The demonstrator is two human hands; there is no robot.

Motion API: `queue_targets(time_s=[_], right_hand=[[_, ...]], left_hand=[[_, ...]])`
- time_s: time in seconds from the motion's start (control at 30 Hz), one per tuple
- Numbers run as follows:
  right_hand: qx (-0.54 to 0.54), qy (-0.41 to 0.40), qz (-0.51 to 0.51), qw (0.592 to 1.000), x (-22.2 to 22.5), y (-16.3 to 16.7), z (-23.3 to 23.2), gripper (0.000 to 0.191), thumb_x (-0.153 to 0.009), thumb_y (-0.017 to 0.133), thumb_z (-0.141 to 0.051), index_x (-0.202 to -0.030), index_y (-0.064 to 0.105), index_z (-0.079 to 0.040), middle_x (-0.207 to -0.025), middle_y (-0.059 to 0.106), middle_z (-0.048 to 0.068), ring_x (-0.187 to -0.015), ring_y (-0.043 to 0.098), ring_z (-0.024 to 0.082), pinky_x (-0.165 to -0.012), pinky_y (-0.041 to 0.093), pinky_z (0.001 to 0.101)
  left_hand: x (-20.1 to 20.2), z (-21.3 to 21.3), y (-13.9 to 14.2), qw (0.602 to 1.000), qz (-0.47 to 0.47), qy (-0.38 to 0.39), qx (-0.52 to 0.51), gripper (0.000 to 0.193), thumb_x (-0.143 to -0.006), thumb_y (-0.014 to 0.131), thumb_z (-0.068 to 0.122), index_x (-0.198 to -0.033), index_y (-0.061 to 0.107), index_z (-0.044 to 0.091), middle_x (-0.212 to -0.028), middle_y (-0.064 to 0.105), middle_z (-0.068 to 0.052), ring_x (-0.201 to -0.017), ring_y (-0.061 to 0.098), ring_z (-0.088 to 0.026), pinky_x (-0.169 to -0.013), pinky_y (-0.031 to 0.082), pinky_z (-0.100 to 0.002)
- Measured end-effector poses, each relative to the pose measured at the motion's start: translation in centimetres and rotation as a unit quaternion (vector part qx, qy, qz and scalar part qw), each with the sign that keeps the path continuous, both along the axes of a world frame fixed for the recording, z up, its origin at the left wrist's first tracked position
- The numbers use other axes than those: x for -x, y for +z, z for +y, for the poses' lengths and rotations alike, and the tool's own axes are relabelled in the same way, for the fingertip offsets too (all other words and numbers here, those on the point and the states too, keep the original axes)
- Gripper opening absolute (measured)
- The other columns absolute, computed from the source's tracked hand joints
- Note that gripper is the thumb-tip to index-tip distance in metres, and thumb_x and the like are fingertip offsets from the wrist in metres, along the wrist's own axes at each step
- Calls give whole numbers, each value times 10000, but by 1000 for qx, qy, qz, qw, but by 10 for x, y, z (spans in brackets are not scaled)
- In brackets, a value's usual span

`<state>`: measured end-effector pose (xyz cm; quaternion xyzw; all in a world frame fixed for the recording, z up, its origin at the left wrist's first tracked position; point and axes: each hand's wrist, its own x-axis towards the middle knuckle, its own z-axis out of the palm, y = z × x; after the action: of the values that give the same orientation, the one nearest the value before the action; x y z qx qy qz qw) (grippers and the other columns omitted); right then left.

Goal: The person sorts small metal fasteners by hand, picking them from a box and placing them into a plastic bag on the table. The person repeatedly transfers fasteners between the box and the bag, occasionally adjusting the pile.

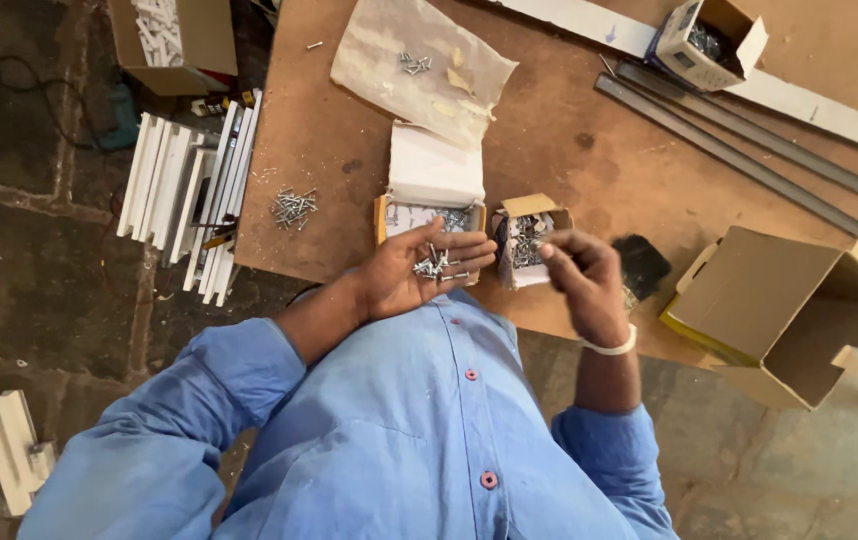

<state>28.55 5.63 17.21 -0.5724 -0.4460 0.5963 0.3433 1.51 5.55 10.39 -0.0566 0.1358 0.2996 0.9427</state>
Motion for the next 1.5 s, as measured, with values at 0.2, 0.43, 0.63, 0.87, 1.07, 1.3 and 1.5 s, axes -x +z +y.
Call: queue_targets(time_s=[0.2,0.43,0.63,0.87,1.07,1.3,1.5], right_hand=[[-62,-25,-229,971,-27,20,4,143,-949,770,-96,-1014,711,18,-655,403,-69,-577,371,11,-497,305,199],[-12,-65,-24,998,-36,13,-16,141,-953,756,-112,-980,666,-7,-732,546,-89,-608,446,-8,-535,325,184],[-113,19,-264,958,-18,18,1,186,-919,810,-116,-1011,719,18,-640,376,-70,-591,336,9,-515,289,199],[-138,51,-250,957,6,21,1,130,-929,801,-65,-1041,753,-20,-627,365,-48,-593,313,21,-527,265,225],[-232,224,-211,923,55,26,11,219,-891,796,-92,-1110,797,-81,-802,678,58,-627,627,137,-582,511,286],[-341,276,-198,876,75,25,22,180,-892,785,-132,-1057,758,-63,-1009,755,105,-816,735,258,-708,588,346],[-248,192,-232,921,51,15,13,114,-904,791,-121,-991,774,-49,-746,678,76,-573,589,143,-523,456,302]], left_hand=[[-4,8,4,1000,9,7,-8,645,-1090,403,455,-1495,480,-41,-1524,529,-195,-1422,508,-274,-1186,414,-421],[-9,2,-2,1000,7,-8,-2,645,-1097,414,454,-1498,482,-47,-1522,530,-203,-1439,500,-277,-1193,427,-413],[-6,7,11,1000,3,6,-10,646,-1099,405,459,-1491,487,-48,-1516,537,-203,-1434,500,-274,-1176,439,-408],[0,-2,4,999,15,31,-2,670,-1096,386,473,-1500,470,-54,-1517,532,-204,-1429,516,-278,-1183,442,-419],[-4,0,-1,1000,18,21,-14,654,-1102,379,483,-1499,477,-27,-1419,608,-155,-1256,608,-239,-1107,496,-396],[-4,-5,-13,999,20,19,-23,637,-1163,385,466,-1531,488,-43,-1258,675,-88,-1076,636,-169,-981,521,-356],[-3,-4,-5,1000,14,7,-9,653,-1115,374,462,-1525,454,-40,-1406,619,-156,-1296,600,-225,-1140,473,-384]])
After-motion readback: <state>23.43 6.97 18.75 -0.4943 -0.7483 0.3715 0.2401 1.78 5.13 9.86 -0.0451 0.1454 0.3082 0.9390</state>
